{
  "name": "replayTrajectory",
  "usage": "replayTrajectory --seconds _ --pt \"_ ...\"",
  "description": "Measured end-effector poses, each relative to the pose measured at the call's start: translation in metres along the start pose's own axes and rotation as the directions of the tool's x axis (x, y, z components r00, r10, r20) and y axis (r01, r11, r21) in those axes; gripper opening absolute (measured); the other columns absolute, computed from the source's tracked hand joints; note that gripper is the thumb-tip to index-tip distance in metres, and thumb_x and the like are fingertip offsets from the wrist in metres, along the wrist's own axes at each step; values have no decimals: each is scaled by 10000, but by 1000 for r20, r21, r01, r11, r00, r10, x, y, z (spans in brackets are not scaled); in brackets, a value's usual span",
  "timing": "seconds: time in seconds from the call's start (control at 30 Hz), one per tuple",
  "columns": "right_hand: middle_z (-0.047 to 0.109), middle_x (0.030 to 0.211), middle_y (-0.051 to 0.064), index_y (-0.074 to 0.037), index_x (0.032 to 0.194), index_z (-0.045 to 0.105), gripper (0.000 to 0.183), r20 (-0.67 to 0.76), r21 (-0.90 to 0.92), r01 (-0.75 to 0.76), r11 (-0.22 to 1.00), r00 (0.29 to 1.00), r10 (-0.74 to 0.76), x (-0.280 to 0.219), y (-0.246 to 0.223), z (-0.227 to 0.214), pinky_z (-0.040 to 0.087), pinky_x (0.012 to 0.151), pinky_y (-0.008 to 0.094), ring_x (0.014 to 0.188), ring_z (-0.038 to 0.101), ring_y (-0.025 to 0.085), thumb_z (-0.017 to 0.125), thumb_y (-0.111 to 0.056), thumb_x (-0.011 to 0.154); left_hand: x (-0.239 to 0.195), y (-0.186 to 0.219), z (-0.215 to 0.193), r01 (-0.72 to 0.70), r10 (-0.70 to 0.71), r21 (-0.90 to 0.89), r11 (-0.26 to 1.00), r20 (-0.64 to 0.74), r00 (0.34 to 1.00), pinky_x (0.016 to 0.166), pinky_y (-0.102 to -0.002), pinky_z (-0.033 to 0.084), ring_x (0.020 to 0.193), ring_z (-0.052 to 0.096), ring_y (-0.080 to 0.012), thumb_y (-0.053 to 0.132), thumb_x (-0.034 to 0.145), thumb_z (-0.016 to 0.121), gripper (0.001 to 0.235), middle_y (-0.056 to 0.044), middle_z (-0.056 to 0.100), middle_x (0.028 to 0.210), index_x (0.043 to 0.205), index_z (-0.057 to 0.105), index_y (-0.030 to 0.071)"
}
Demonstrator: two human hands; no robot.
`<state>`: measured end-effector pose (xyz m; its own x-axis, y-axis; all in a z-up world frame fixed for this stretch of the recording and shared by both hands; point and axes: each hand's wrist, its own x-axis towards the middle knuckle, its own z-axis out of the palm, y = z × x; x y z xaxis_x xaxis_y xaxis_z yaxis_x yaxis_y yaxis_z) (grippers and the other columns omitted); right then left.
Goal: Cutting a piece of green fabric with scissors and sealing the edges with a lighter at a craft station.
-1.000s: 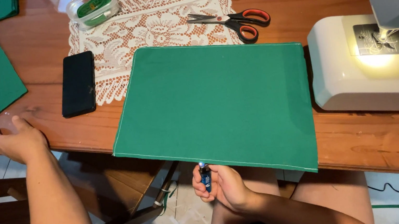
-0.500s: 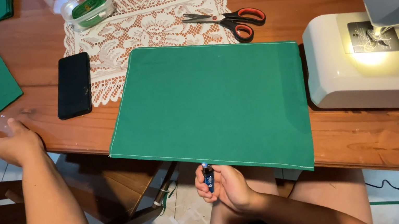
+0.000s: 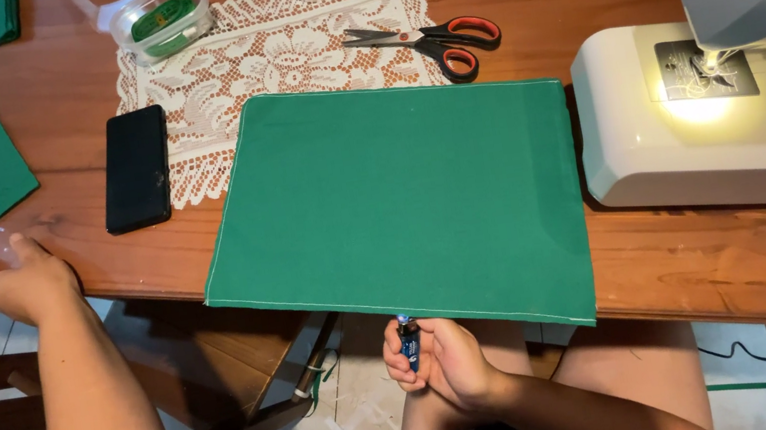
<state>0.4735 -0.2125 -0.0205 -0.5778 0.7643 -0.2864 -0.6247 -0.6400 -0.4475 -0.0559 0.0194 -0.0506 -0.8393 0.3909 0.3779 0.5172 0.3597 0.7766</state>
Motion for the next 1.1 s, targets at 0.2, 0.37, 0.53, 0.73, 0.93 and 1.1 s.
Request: replayTrajectory --seconds 0.2,0.37,0.53,0.73,0.93,1.1 --pt "433 709 86 -62 866 498 307 -5 -1 5 1000 1000 -5 -5 0 -6 250 513 268 588 380 163 344 -286 1007 1 0 0 12 -12 3 1000 -2 1000 1011 -507 555 1425 584 -318 414 1180 774 483 -91 -1 1639 1509 559 133" --pt "430 695 88 -62 845 487 295 -52 -19 5 1000 999 -6 -9 -5 -1 240 506 271 577 376 164 355 -281 992 3 -4 4 -14 15 31 999 -25 1000 966 -512 566 1373 611 -321 412 1192 773 446 -80 24 1638 1488 580 139" --pt "438 707 84 -63 845 487 324 -35 -22 21 1000 999 -21 -13 -4 -6 244 508 268 586 382 162 337 -303 1004 6 -10 6 -33 33 11 999 -32 999 955 -502 576 1354 632 -329 420 1188 795 450 -94 19 1635 1488 587 156" --pt "443 686 101 -39 839 499 330 -18 -5 33 999 999 -33 -17 -5 -9 262 504 276 568 363 169 333 -282 989 13 -18 12 -49 49 14 999 -61 997 944 -504 576 1316 654 -340 418 1167 831 443 -118 54 1623 1461 618 165" --pt "453 691 109 -28 850 503 354 1 12 62 998 998 -62 -22 -5 -14 281 512 282 563 361 175 318 -284 1008 18 -28 16 -83 85 19 996 -74 994 888 -479 574 1271 671 -289 430 1190 852 438 -69 47 1636 1439 616 156" --pt "443 687 114 -29 850 502 332 -24 35 50 998 999 -49 -26 -4 -19 270 509 282 555 345 177 330 -275 993 22 -32 18 -137 144 72 988 -109 984 899 -493 558 1210 690 -303 407 1184 885 416 -87 111 1615 1379 638 136"
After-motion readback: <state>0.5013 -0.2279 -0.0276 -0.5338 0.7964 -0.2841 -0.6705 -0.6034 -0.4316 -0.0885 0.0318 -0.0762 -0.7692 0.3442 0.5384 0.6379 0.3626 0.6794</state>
